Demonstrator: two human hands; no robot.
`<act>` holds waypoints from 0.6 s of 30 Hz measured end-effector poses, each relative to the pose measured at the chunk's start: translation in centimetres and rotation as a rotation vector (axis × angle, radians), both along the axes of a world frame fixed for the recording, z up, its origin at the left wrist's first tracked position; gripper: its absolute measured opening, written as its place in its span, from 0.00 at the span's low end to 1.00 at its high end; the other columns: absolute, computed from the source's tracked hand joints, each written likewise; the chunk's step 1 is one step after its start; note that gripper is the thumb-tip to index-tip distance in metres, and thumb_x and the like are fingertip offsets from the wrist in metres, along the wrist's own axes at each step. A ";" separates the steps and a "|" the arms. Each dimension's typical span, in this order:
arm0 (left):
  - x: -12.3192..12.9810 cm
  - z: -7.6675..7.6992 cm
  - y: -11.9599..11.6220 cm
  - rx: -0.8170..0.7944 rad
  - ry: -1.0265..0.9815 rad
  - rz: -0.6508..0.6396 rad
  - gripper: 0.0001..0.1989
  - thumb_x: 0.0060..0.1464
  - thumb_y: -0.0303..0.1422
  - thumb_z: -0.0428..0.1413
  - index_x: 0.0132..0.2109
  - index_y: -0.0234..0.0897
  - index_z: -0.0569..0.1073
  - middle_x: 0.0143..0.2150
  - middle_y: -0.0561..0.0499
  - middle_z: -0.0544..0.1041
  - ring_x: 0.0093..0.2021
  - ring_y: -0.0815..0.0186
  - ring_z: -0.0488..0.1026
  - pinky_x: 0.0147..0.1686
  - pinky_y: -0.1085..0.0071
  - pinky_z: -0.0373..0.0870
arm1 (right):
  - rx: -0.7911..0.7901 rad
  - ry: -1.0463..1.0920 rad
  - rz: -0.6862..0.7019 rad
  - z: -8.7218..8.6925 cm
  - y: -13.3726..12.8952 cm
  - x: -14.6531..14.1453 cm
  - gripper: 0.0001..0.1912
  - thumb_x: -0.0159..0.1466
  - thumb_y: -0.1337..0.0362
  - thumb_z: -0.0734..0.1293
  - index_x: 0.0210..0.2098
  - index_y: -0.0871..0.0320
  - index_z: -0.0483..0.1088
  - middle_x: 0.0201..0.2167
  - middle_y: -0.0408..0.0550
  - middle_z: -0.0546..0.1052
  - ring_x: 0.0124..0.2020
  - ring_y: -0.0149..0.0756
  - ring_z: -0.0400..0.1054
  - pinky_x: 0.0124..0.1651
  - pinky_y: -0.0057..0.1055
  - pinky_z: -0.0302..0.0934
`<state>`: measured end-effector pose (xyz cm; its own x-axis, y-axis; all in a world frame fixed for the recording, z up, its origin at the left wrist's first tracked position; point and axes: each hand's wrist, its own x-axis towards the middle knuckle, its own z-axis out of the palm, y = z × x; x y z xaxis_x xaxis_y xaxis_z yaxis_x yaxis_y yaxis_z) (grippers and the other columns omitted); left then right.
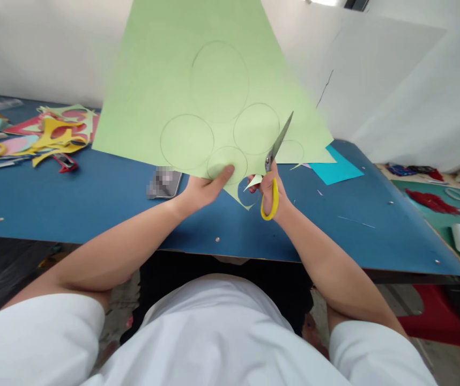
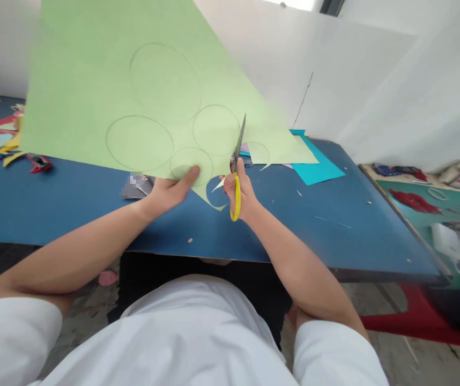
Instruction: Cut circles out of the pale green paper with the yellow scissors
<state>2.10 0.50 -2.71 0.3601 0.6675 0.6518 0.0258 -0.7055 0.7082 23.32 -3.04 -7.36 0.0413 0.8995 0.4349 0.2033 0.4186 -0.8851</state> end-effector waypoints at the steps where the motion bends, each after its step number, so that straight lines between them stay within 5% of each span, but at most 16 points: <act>1: 0.0 -0.1 0.0 -0.010 0.003 -0.003 0.25 0.70 0.58 0.57 0.55 0.46 0.85 0.52 0.43 0.88 0.66 0.49 0.80 0.77 0.43 0.67 | -0.018 0.027 -0.005 0.1 -0.1 -0.1 0.60 0.60 0.17 0.58 0.78 0.49 0.53 0.40 0.52 0.75 0.35 0.44 0.75 0.40 0.44 0.75; 10: 0.1 0.0 0.1 0.020 0.005 -0.091 0.25 0.71 0.58 0.55 0.55 0.46 0.85 0.50 0.44 0.88 0.65 0.50 0.81 0.76 0.45 0.69 | -0.084 0.138 -0.029 0.9 -0.4 -0.5 0.66 0.54 0.19 0.68 0.79 0.49 0.51 0.41 0.50 0.77 0.34 0.44 0.75 0.43 0.47 0.75; 18: 0.2 -0.3 0.1 0.007 0.089 -0.151 0.28 0.70 0.60 0.53 0.53 0.46 0.85 0.47 0.42 0.88 0.65 0.50 0.81 0.77 0.48 0.68 | -0.004 0.014 -0.053 1.1 -0.6 -0.6 0.61 0.59 0.17 0.59 0.78 0.47 0.54 0.40 0.54 0.77 0.34 0.49 0.70 0.38 0.48 0.70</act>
<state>2.27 0.61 -2.97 0.5121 0.5975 0.6171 -0.0181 -0.7108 0.7032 22.76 -3.67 -6.28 0.0953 0.8977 0.4301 0.2127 0.4037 -0.8898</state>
